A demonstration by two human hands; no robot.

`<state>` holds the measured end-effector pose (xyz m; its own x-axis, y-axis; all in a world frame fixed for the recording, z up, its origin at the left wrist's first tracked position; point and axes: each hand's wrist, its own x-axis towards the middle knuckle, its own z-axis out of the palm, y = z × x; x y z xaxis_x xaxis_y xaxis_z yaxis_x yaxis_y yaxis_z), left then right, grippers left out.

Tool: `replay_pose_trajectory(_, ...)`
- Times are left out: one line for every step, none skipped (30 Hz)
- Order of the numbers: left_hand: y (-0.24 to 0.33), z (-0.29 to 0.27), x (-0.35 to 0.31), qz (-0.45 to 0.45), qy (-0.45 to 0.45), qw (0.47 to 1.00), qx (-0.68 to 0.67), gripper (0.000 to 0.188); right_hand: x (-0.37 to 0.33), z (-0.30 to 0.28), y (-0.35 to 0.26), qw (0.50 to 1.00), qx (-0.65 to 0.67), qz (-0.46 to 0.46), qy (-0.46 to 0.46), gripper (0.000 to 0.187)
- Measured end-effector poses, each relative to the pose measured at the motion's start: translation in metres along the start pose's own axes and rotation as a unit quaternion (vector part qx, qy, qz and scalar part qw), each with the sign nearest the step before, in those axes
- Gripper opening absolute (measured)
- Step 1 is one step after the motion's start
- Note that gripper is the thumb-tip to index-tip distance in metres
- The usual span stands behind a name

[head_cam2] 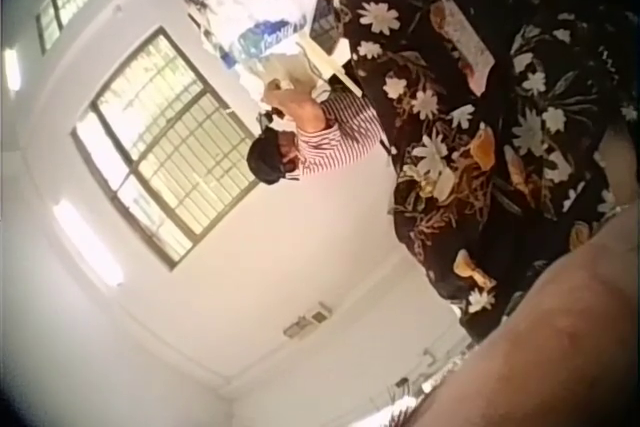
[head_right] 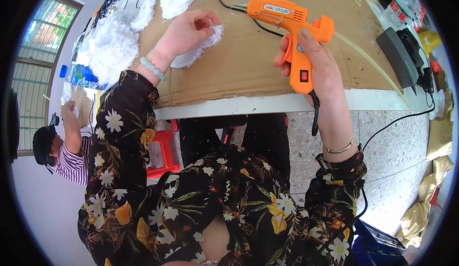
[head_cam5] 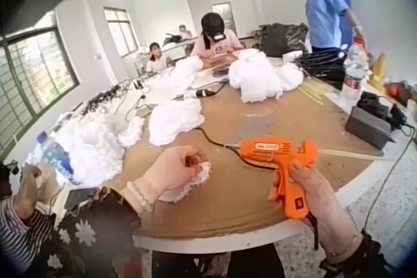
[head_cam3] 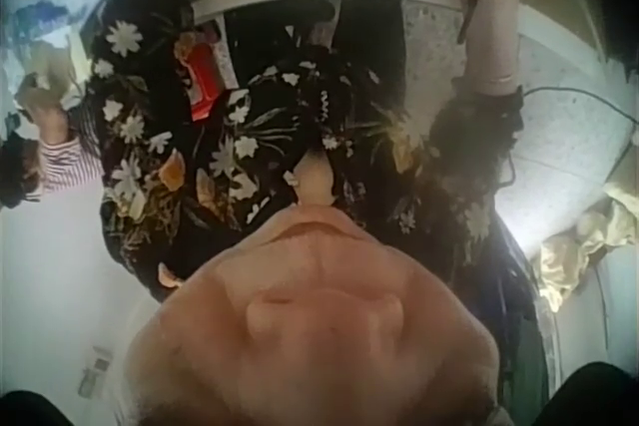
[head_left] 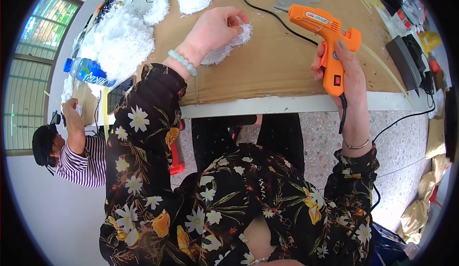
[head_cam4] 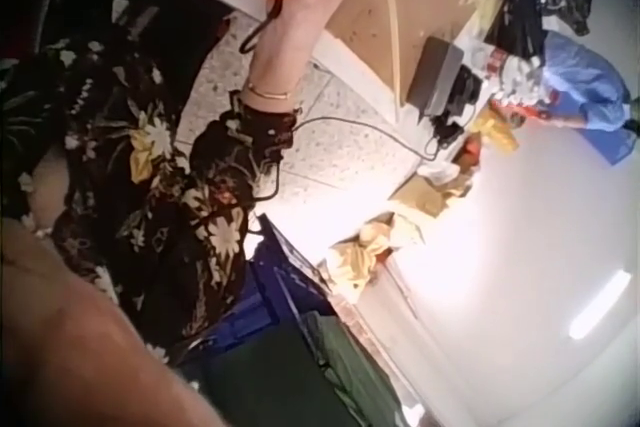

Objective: Assemble white cotton-like material onto a cardboard base using a hot glue gun.

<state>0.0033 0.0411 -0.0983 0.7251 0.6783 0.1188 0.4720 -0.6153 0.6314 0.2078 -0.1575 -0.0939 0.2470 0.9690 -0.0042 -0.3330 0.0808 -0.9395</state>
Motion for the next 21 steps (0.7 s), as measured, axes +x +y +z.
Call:
replay_pose_trajectory(0.001, 0.0, -0.001, 0.004, -0.004, 1.0, 0.002, 0.015, 0.0, 0.0, 0.0, 1.0, 0.005, -0.002, -0.003, 0.037)
replay_pose_trajectory(0.002, -0.001, -0.001, 0.002, -0.003, 1.0, 0.001, 0.015, 0.0, 0.0, 0.0, 1.0, 0.004, -0.001, -0.004, 0.037)
replay_pose_trajectory(0.002, -0.001, -0.001, 0.039, 0.004, 0.998, 0.05, 0.015, 0.0, 0.0, 0.0, 1.0, 0.002, -0.001, 0.006, 0.037)
replay_pose_trajectory(0.002, -0.001, 0.0, 0.075, 0.011, 0.992, 0.1, 0.015, 0.0, 0.001, 0.0, 1.0, 0.0, -0.001, 0.017, 0.037)
replay_pose_trajectory(0.001, -0.002, 0.0, 0.072, 0.013, 0.992, 0.099, 0.015, 0.0, 0.001, 0.0, 1.0, -0.001, 0.001, 0.014, 0.037)
replay_pose_trajectory(-0.001, -0.004, 0.001, 0.104, 0.0, 0.99, 0.1, 0.015, 0.0, 0.002, 0.0, 1.0, 0.0, -0.001, 0.022, 0.037)
replay_pose_trajectory(-0.002, -0.006, 0.001, 0.136, -0.012, 0.986, 0.099, 0.017, 0.0, 0.002, 0.0, 1.0, 0.001, -0.004, 0.029, 0.037)
replay_pose_trajectory(-0.003, -0.008, 0.002, 0.134, -0.012, 0.986, 0.099, 0.017, 0.0, 0.002, 0.001, 1.0, 0.0, -0.003, 0.028, 0.037)
replay_pose_trajectory(-0.005, -0.012, 0.001, 0.124, -0.027, 0.988, 0.087, 0.017, 0.001, 0.003, 0.002, 0.999, 0.01, -0.005, 0.04, 0.037)
replay_pose_trajectory(-0.007, -0.014, 0.0, 0.114, -0.043, 0.99, 0.074, 0.018, 0.001, 0.003, 0.002, 0.998, 0.019, -0.007, 0.051, 0.038)
replay_pose_trajectory(-0.007, -0.014, -0.001, 0.113, -0.043, 0.99, 0.073, 0.018, 0.001, -0.001, 0.004, 0.998, 0.018, -0.005, 0.052, 0.038)
replay_pose_trajectory(-0.006, -0.014, -0.003, 0.09, -0.016, 0.995, 0.046, 0.018, 0.0, -0.005, 0.005, 0.999, 0.007, -0.004, 0.037, 0.038)
replay_pose_trajectory(-0.006, -0.013, -0.006, 0.067, 0.011, 0.998, 0.019, 0.017, 0.0, -0.007, 0.006, 1.0, -0.005, -0.003, 0.023, 0.038)
replay_pose_trajectory(-0.006, -0.013, -0.008, 0.067, 0.009, 0.998, 0.017, 0.017, 0.0, -0.008, 0.006, 1.0, -0.005, -0.001, 0.026, 0.038)
replay_pose_trajectory(-0.006, -0.013, -0.012, 0.09, 0.055, 0.993, 0.052, 0.016, 0.0, -0.009, 0.006, 1.0, -0.003, 0.001, 0.03, 0.037)
replay_pose_trajectory(-0.004, -0.012, -0.016, 0.112, 0.101, 0.985, 0.086, 0.016, 0.0, -0.009, 0.005, 0.999, -0.002, 0.003, 0.035, 0.037)
replay_pose_trajectory(0.0, -0.012, -0.022, 0.111, 0.101, 0.985, 0.086, 0.016, 0.001, -0.008, 0.004, 0.999, -0.002, 0.003, 0.034, 0.037)
replay_pose_trajectory(0.005, -0.012, -0.028, 0.115, 0.116, 0.978, 0.127, 0.015, 0.001, -0.006, 0.003, 0.999, 0.0, 0.001, 0.037, 0.037)
replay_pose_trajectory(0.007, -0.011, -0.03, 0.118, 0.131, 0.97, 0.168, 0.015, 0.002, -0.005, 0.002, 0.999, 0.001, -0.001, 0.04, 0.037)
replay_pose_trajectory(0.007, -0.01, -0.031, 0.116, 0.132, 0.97, 0.167, 0.015, 0.002, -0.003, 0.0, 0.999, 0.001, 0.0, 0.038, 0.037)
replay_pose_trajectory(0.005, -0.007, -0.032, 0.178, 0.151, 0.953, 0.195, 0.014, 0.003, -0.001, -0.002, 0.999, 0.006, 0.0, 0.043, 0.037)
